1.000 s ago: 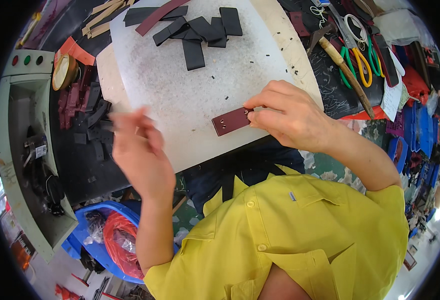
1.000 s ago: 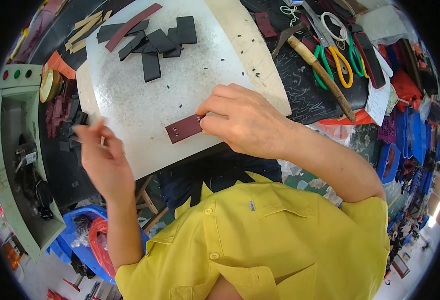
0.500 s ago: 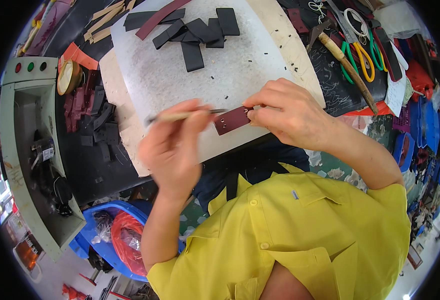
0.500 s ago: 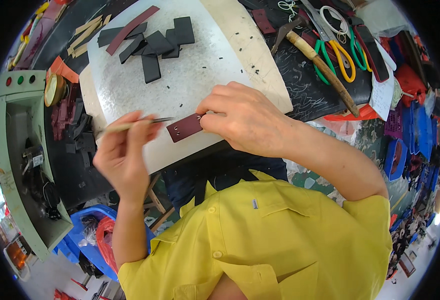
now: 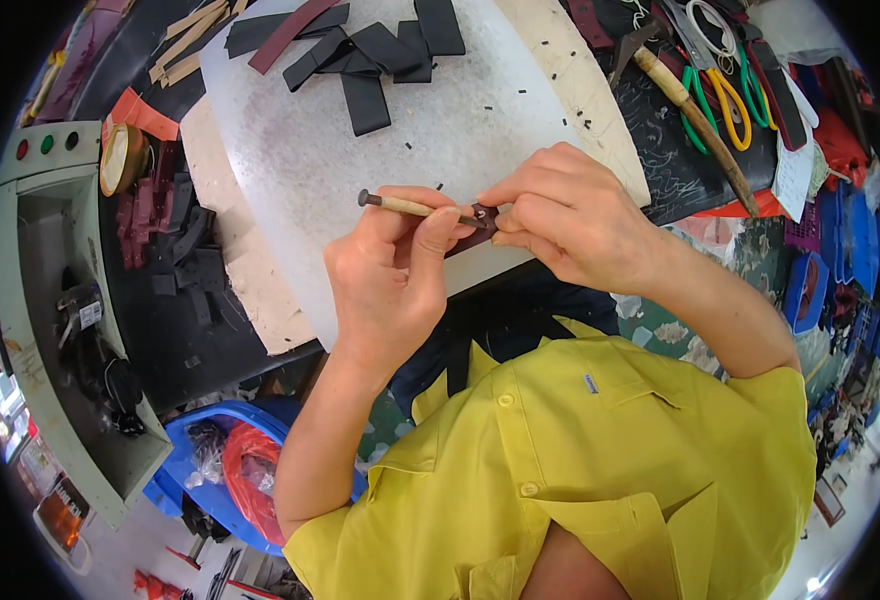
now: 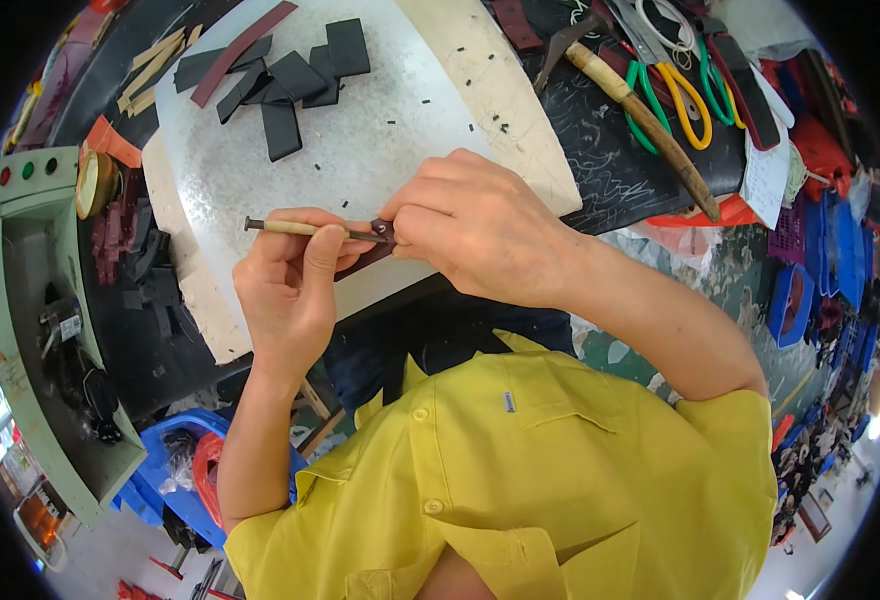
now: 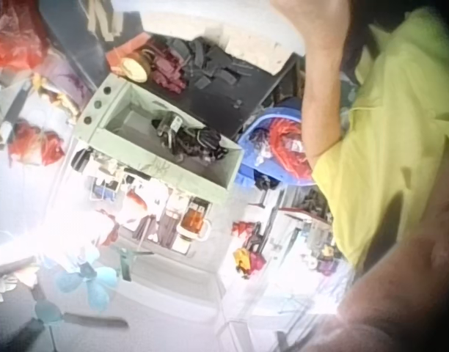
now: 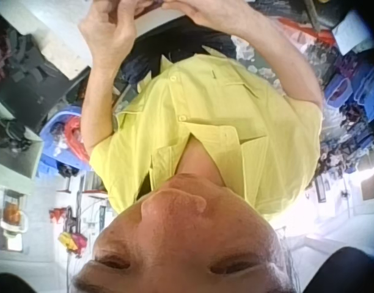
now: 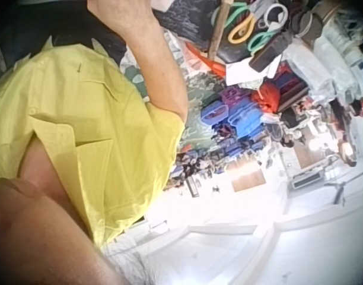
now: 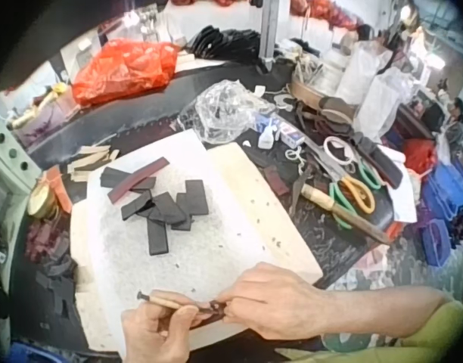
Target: The person repeatedly places a black leather piece over a maroon leather piece, aligns pre-punched holes, inserts a metal pin, and hammers it in. They repeat this process for multiple pairs of leather pieces on a white work surface.
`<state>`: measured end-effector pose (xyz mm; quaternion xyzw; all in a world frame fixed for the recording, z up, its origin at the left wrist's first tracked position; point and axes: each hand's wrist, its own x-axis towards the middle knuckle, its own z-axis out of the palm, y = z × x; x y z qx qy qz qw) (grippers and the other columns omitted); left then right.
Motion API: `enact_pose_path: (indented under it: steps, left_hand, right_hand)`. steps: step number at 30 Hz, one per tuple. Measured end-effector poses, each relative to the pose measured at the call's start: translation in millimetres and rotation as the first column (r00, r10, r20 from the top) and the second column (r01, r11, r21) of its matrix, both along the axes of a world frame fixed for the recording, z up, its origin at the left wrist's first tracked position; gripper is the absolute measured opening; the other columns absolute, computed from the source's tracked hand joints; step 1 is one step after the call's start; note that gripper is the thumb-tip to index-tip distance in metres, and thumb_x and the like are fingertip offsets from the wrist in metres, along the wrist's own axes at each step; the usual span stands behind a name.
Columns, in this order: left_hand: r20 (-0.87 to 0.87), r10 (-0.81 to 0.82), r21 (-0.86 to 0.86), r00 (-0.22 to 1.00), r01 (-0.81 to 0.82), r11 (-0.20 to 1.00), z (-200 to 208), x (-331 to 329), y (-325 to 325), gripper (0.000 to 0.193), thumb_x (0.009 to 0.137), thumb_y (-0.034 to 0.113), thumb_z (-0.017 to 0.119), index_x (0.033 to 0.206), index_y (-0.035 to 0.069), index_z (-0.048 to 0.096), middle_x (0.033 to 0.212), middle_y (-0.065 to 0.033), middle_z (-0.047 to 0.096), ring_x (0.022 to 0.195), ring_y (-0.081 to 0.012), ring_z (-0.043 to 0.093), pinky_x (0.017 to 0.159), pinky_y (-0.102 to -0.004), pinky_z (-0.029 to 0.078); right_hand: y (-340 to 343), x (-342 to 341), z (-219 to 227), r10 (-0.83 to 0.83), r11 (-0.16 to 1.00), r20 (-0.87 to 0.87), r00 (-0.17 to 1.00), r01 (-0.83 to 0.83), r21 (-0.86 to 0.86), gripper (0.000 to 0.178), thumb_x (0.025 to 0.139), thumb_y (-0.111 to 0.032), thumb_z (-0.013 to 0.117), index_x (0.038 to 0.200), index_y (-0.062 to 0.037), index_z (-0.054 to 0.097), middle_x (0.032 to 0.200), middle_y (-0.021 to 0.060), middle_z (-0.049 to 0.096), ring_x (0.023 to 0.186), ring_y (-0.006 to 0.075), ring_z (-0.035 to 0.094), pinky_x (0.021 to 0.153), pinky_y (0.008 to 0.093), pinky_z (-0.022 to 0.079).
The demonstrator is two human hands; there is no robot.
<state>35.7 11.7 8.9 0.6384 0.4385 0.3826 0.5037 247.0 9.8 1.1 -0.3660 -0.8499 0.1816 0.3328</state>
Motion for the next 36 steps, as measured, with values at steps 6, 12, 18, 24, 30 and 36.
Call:
enact_pose_path:
  steps: [6,12,18,24,30,36]
  left_hand:
    - [-0.165,0.091,0.327,0.982,-0.032,0.945,-6.9,9.5,-1.4,0.014,0.09,0.0,0.068,0.085,-0.002,0.056,0.083,-0.009,0.071,0.062,-0.0147,0.07,0.053,-0.0248,0.052]
    - [-0.31,0.161,0.475,0.937,0.006,0.88,-5.4,11.0,-8.6,0.014,0.088,-0.003,0.071,0.082,-0.003,0.057,0.082,-0.0112,0.071,0.068,-0.017,0.073,0.061,-0.0247,0.059]
    - [-0.313,0.208,0.638,0.927,0.042,0.769,-6.2,17.0,-7.2,0.02,0.086,0.002,0.072,0.08,0.003,0.053,0.078,-0.0041,0.068,0.048,-0.0174,0.056,0.041,-0.0283,0.041]
    - [-0.35,0.233,0.683,0.907,0.077,0.726,-4.6,19.7,-11.4,0.022,0.085,0.004,0.073,0.08,0.003,0.052,0.07,-0.0059,0.064,0.05,-0.0209,0.059,0.042,-0.0304,0.043]
    - [-0.447,0.234,0.648,0.864,0.132,0.75,-3.0,17.6,-13.1,0.021,0.086,0.002,0.071,0.079,0.002,0.052,0.074,-0.0093,0.068,0.054,-0.0249,0.064,0.047,-0.0328,0.048]
    - [-0.458,0.216,0.659,0.862,0.167,0.733,2.6,21.2,-11.6,0.019,0.086,0.003,0.071,0.081,0.002,0.053,0.069,-0.0106,0.065,0.056,-0.0288,0.064,0.048,-0.0353,0.049]
  right_hand:
    - [-1.1,5.7,-1.2,-0.01,0.997,-0.026,1.0,0.008,-0.071,0.016,0.077,-0.009,0.076,0.089,-0.0058,0.065,0.098,0.0031,0.069,0.092,0.0238,0.064,0.08,0.0346,0.05]
    - [27.0,99.4,18.7,-0.69,0.708,0.006,0.724,0.676,-0.203,0.024,0.087,-0.021,0.073,0.102,-0.0038,0.066,0.103,0.0107,0.067,0.098,0.0281,0.063,0.085,0.0371,0.05]
    - [18.2,162.4,-44.4,-0.735,0.651,0.465,0.494,0.705,0.281,0.031,0.091,-0.029,0.068,0.11,-0.0058,0.062,0.089,0.0141,0.063,0.086,0.0351,0.061,0.075,0.0434,0.048]
    - [11.9,119.1,36.7,-0.738,0.664,0.237,0.632,0.742,0.089,0.03,0.093,-0.033,0.068,0.1,-0.0045,0.063,0.072,0.0164,0.063,0.063,0.0352,0.062,0.058,0.0413,0.047]
    - [-16.5,47.7,123.8,-0.289,0.949,0.066,0.955,0.295,-0.113,0.025,0.088,-0.025,0.075,0.095,-0.0058,0.061,0.062,0.0122,0.054,0.051,0.0288,0.053,0.053,0.0328,0.044]
    - [-19.5,35.3,140.4,-0.266,0.963,0.216,0.939,0.251,0.099,0.021,0.088,-0.022,0.072,0.093,-0.0062,0.059,0.064,0.0172,0.058,0.057,0.0373,0.058,0.053,0.0396,0.047]
